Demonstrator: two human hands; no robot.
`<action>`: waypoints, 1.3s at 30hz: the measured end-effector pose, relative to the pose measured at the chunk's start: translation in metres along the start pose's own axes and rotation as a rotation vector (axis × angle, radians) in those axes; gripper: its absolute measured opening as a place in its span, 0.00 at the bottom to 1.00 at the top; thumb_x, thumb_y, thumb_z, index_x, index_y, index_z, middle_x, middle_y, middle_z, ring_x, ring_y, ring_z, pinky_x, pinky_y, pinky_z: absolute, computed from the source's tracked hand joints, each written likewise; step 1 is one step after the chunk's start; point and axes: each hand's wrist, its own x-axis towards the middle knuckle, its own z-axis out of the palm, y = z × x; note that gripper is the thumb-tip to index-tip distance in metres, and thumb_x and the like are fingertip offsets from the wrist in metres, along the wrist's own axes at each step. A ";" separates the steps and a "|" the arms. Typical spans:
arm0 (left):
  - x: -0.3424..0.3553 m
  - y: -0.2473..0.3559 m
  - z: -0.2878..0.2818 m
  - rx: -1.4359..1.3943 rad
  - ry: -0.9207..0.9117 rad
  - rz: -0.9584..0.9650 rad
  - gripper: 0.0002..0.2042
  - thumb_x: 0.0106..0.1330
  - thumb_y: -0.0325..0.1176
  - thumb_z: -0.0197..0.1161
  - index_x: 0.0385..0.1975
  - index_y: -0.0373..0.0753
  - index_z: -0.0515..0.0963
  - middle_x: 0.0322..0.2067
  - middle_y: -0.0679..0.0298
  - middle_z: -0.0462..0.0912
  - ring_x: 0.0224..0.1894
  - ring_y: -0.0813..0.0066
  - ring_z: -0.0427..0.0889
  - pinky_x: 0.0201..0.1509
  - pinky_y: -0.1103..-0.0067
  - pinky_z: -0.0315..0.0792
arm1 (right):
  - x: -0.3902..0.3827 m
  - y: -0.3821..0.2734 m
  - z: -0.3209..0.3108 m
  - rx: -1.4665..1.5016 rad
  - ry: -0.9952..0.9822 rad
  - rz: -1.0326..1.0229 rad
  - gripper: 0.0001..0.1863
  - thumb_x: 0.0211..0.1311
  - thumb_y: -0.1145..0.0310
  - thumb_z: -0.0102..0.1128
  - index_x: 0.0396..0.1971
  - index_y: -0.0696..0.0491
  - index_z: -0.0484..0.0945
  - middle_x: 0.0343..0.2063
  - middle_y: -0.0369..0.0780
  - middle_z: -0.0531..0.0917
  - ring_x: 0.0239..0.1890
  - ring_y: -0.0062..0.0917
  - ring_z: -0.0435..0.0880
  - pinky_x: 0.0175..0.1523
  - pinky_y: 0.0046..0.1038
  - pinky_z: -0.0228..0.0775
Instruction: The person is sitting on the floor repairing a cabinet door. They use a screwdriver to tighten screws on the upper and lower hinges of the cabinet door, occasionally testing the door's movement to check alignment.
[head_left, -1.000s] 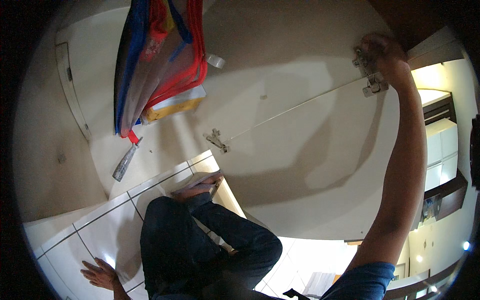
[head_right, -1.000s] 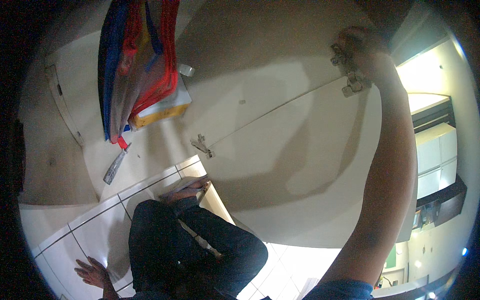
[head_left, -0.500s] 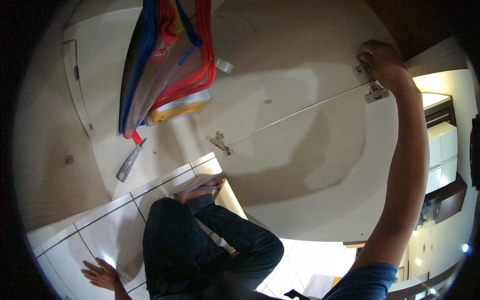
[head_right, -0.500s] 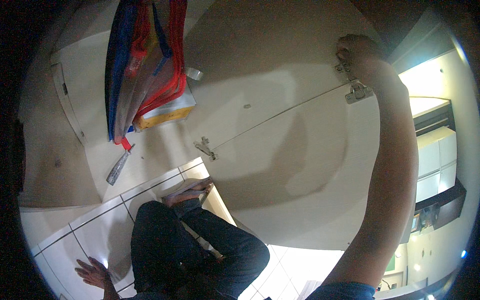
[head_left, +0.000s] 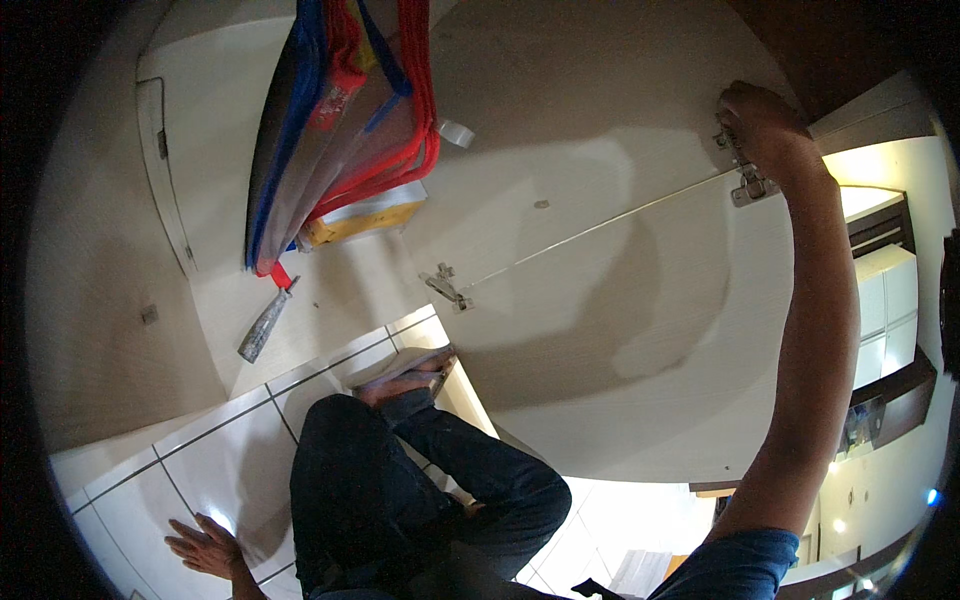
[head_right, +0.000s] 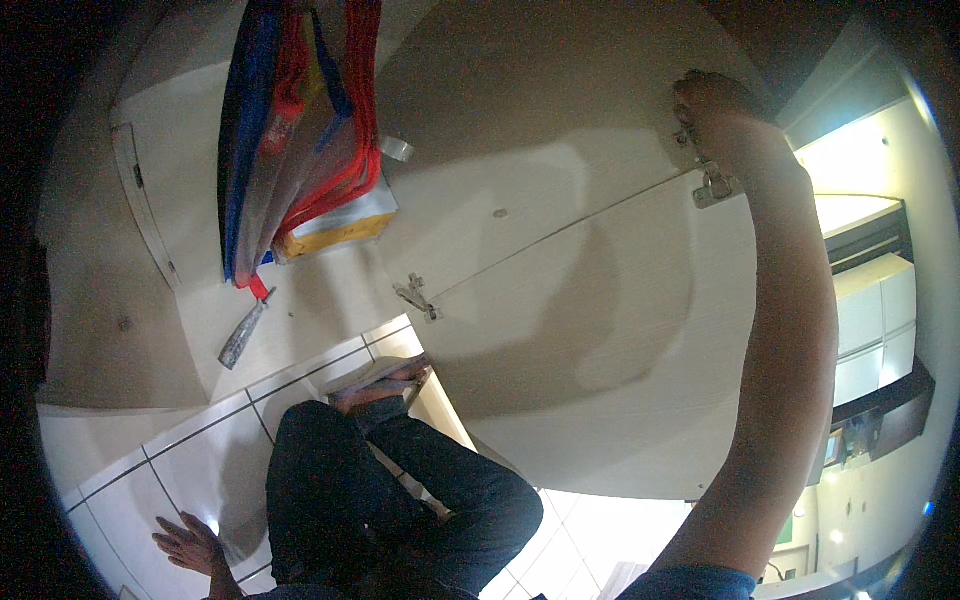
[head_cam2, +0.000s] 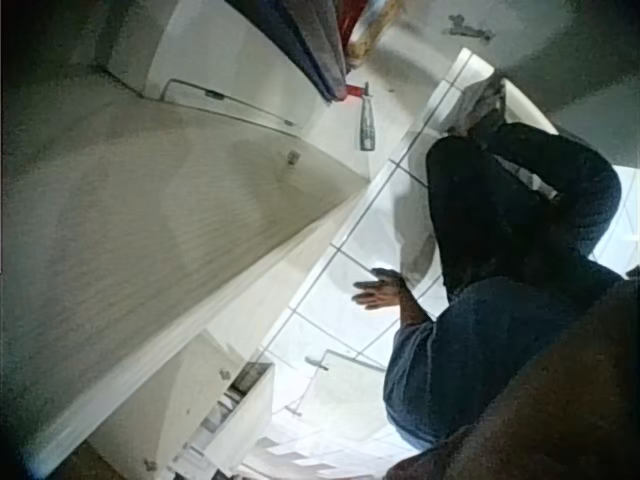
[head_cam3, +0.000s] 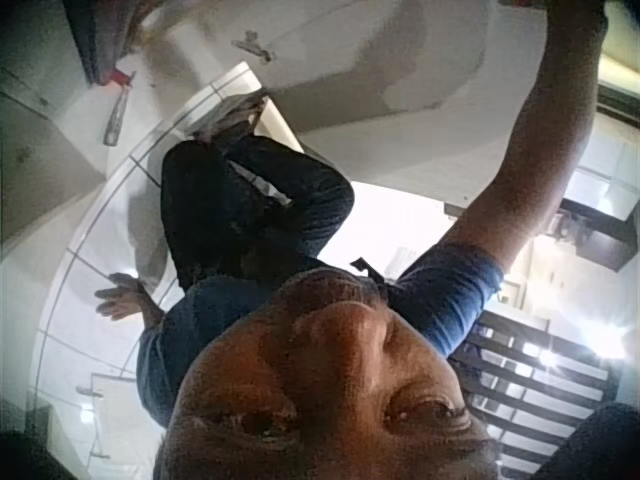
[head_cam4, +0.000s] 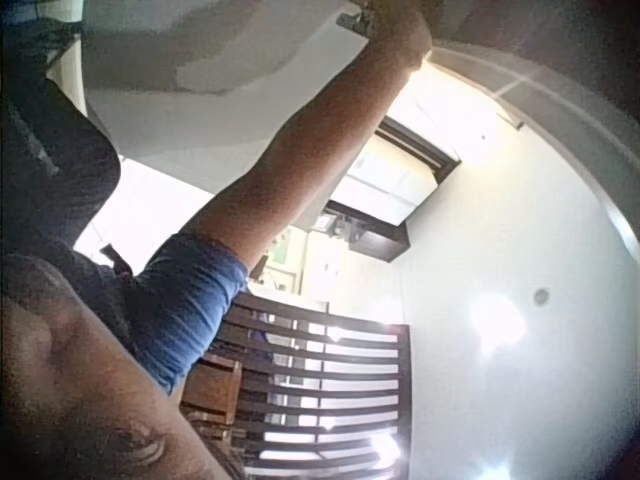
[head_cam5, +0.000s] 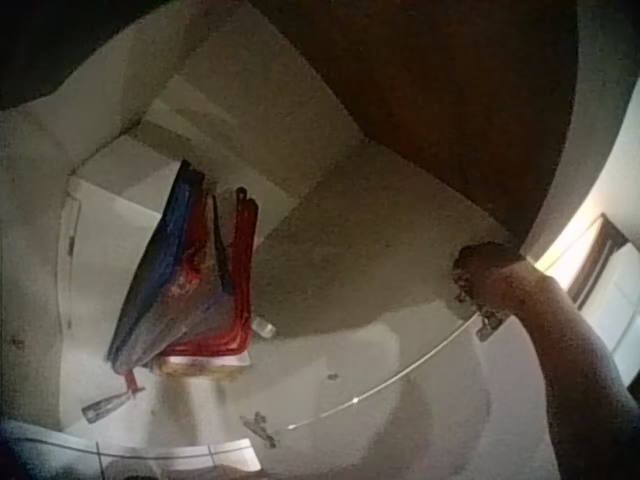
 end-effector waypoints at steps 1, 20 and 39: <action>-0.001 0.000 -0.002 0.008 -0.014 -0.006 0.35 0.72 0.64 0.37 0.73 0.50 0.55 0.73 0.48 0.50 0.74 0.51 0.49 0.73 0.52 0.45 | -0.003 -0.008 -0.007 0.086 -0.004 0.052 0.11 0.68 0.69 0.56 0.47 0.55 0.77 0.42 0.47 0.82 0.44 0.39 0.84 0.49 0.41 0.76; -0.002 0.000 -0.008 -0.041 -0.001 0.001 0.34 0.72 0.63 0.39 0.72 0.50 0.56 0.72 0.48 0.51 0.74 0.49 0.50 0.74 0.52 0.45 | 0.003 -0.005 -0.003 0.069 0.103 0.016 0.12 0.69 0.65 0.56 0.45 0.56 0.81 0.44 0.46 0.83 0.48 0.37 0.83 0.55 0.39 0.75; -0.002 0.000 -0.011 -0.054 0.007 0.003 0.35 0.72 0.64 0.36 0.73 0.50 0.55 0.73 0.48 0.50 0.74 0.49 0.49 0.74 0.52 0.44 | 0.012 -0.003 -0.002 0.170 0.049 0.067 0.15 0.63 0.61 0.62 0.44 0.52 0.84 0.44 0.46 0.84 0.49 0.38 0.82 0.60 0.40 0.70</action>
